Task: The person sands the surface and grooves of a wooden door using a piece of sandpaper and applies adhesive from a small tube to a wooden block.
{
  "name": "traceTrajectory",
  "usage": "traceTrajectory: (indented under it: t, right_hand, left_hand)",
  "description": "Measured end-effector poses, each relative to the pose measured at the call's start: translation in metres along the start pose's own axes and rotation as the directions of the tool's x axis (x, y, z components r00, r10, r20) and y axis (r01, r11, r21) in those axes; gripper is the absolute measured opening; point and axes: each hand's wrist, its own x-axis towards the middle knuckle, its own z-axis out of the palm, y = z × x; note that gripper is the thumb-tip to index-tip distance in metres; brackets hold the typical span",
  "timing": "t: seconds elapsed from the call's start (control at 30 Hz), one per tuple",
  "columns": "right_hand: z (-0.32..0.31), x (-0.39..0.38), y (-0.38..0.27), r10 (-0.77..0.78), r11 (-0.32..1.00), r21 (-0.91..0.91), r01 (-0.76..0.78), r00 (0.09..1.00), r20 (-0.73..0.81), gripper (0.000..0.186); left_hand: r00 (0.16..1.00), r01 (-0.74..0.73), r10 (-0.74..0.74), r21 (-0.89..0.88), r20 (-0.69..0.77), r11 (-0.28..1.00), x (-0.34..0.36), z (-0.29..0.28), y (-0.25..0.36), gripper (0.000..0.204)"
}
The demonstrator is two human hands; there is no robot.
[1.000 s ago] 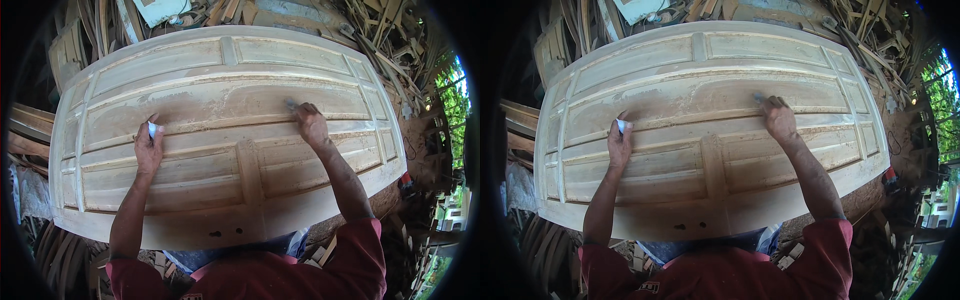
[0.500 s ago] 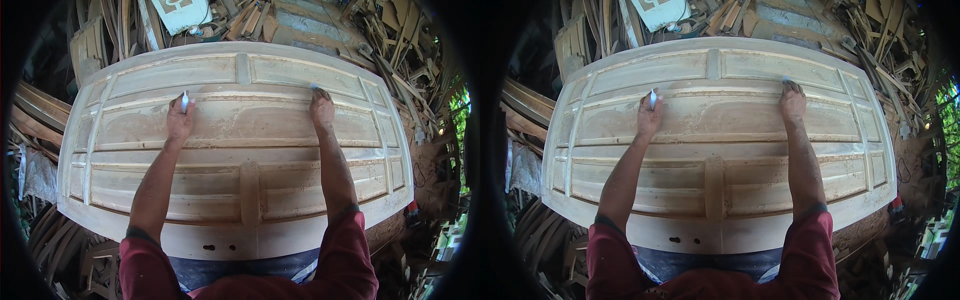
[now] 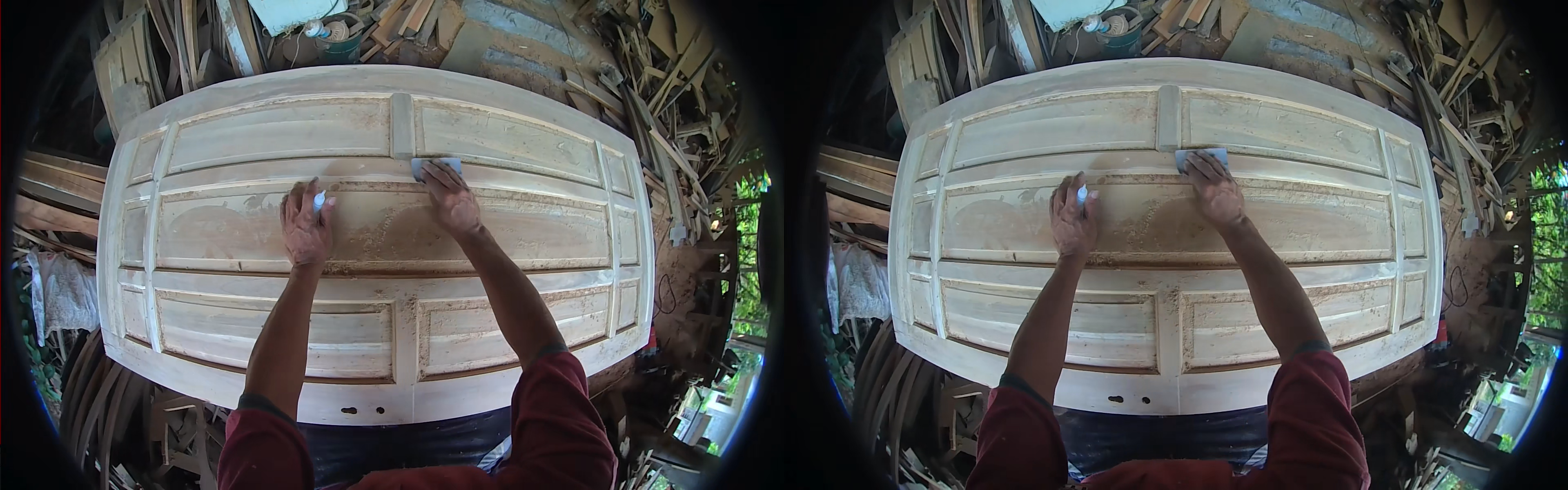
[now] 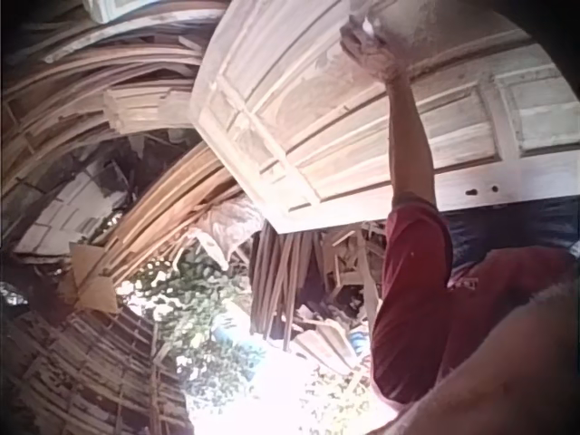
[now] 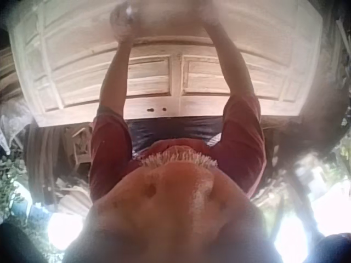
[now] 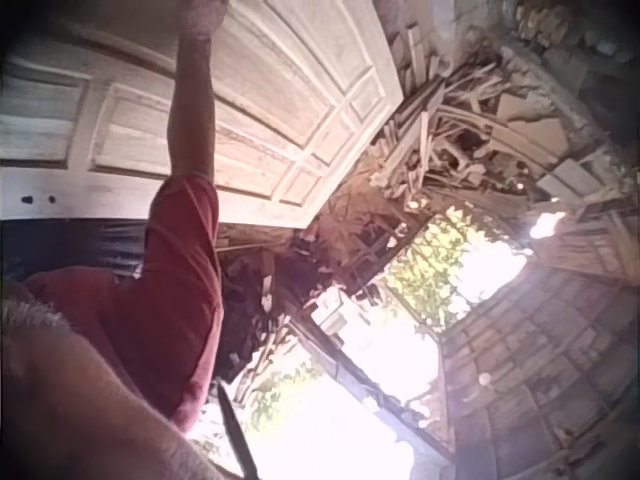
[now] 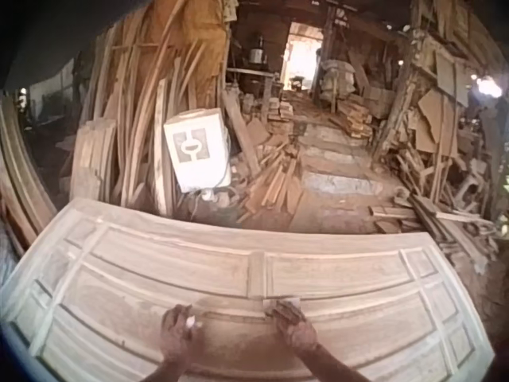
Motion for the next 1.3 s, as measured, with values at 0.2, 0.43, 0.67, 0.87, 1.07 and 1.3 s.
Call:
traceTrajectory:
  t: [0.2,0.43,0.67,0.87,1.07,1.3]
  right_hand:
    - [0.029,0.037,-0.036,0.070,0.995,0.075,-0.070,0.998,-0.002,0.033]
    - [0.009,0.043,-0.031,0.094,0.995,0.002,-0.095,0.988,0.126,0.034]
    - [-0.004,0.040,-0.054,0.152,0.988,-0.025,-0.150,0.975,0.162,0.038]
    - [-0.019,0.092,-0.023,0.263,0.960,0.071,-0.271,0.959,0.107,0.019]
    - [0.017,0.058,-0.052,0.348,0.938,-0.028,-0.347,0.932,0.103,0.028]
    - [0.027,0.064,-0.047,0.416,0.894,-0.222,-0.388,0.905,0.093,0.045]
  left_hand:
    - [1.000,-0.001,0.001,-0.011,0.002,1.000,0.005,0.006,0.009,0.048]
    - [1.000,0.012,-0.012,-0.015,0.014,1.000,0.003,0.000,0.006,0.043]
    - [0.994,0.062,-0.063,0.013,0.088,0.998,-0.002,0.001,-0.002,0.043]
    - [0.993,0.070,-0.072,0.023,0.089,0.997,0.008,-0.004,0.004,0.045]
    - [0.987,0.060,-0.064,0.030,0.145,0.998,0.005,-0.002,0.004,0.048]
    - [0.981,0.063,-0.070,0.041,0.182,0.997,0.003,-0.001,0.009,0.050]
